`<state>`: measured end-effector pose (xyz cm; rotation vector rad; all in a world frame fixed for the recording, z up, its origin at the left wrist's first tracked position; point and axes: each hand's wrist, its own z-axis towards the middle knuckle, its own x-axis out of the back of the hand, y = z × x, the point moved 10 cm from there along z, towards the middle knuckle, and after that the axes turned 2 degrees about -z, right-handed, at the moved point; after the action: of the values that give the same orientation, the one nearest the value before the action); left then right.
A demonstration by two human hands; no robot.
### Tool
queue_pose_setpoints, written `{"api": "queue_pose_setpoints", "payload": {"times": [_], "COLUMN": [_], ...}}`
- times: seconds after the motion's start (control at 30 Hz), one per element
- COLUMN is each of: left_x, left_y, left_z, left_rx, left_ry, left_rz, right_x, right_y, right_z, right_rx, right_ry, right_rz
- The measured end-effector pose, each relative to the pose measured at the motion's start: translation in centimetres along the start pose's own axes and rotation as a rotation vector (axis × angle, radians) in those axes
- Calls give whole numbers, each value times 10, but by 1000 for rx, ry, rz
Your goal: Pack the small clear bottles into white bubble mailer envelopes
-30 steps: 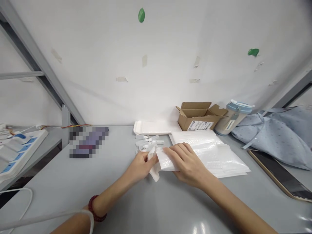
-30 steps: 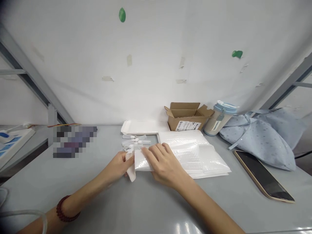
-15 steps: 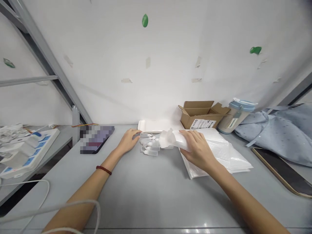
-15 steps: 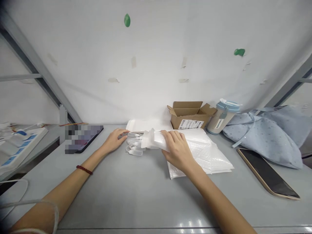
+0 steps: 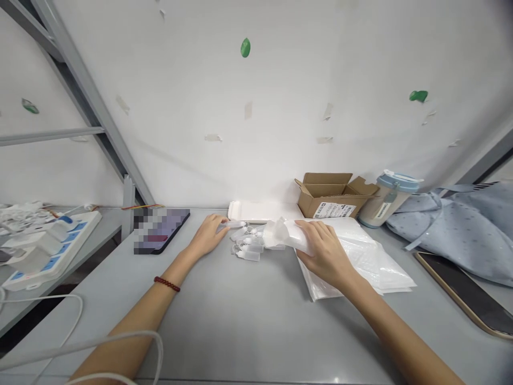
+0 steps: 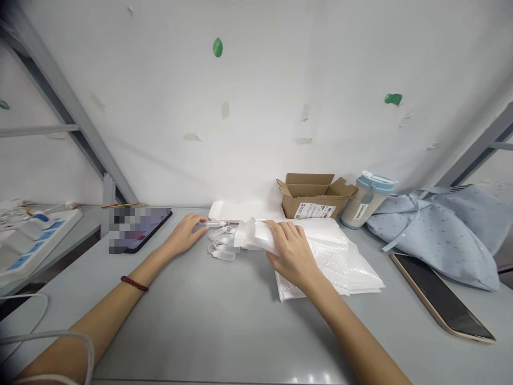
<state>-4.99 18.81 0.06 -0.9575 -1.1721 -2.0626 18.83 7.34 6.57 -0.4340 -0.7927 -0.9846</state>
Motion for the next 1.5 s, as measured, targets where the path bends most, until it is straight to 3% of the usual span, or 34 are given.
{"api": "queue_pose_setpoints", "payload": {"times": [0.13, 0.27, 0.37, 0.53, 0.63, 0.7, 0.87, 1.1, 1.23, 1.37, 1.5], "left_x": [17, 13, 15, 35, 40, 37, 19, 7, 8, -2, -24], "left_y": [8, 12, 10, 10, 23, 41, 78, 112, 112, 90, 80], "left_z": [-3, -6, -6, -10, -15, -19, -29, -39, -40, -41, -45], "left_rx": [14, 80, 151, 256, 264, 231, 194, 62, 62, 261, 406], "left_ry": [35, 1, 50, 216, 201, 116, -48, -99, -64, -37, -148], "left_rz": [-24, -118, -235, -567, -867, -959, -873, -681, -655, -711, -868], "right_x": [-1, -3, -2, 0, -2, -3, -2, 3, 5, 3, 4], "right_y": [1, 1, 1, 1, 1, 0, -7, -23, -28, -33, -36], "right_z": [0, -1, 0, 0, 0, 0, -1, -2, -2, -3, -4], "right_rx": [0, 4, -2, -8, -14, -9, 27, 88, 107, 132, 136], "right_ry": [-1, -22, -25, -24, -37, -42, -30, 3, 16, 10, 12], "right_rz": [2, 5, 6, 18, 9, 5, 28, 57, 66, 80, 104]}}
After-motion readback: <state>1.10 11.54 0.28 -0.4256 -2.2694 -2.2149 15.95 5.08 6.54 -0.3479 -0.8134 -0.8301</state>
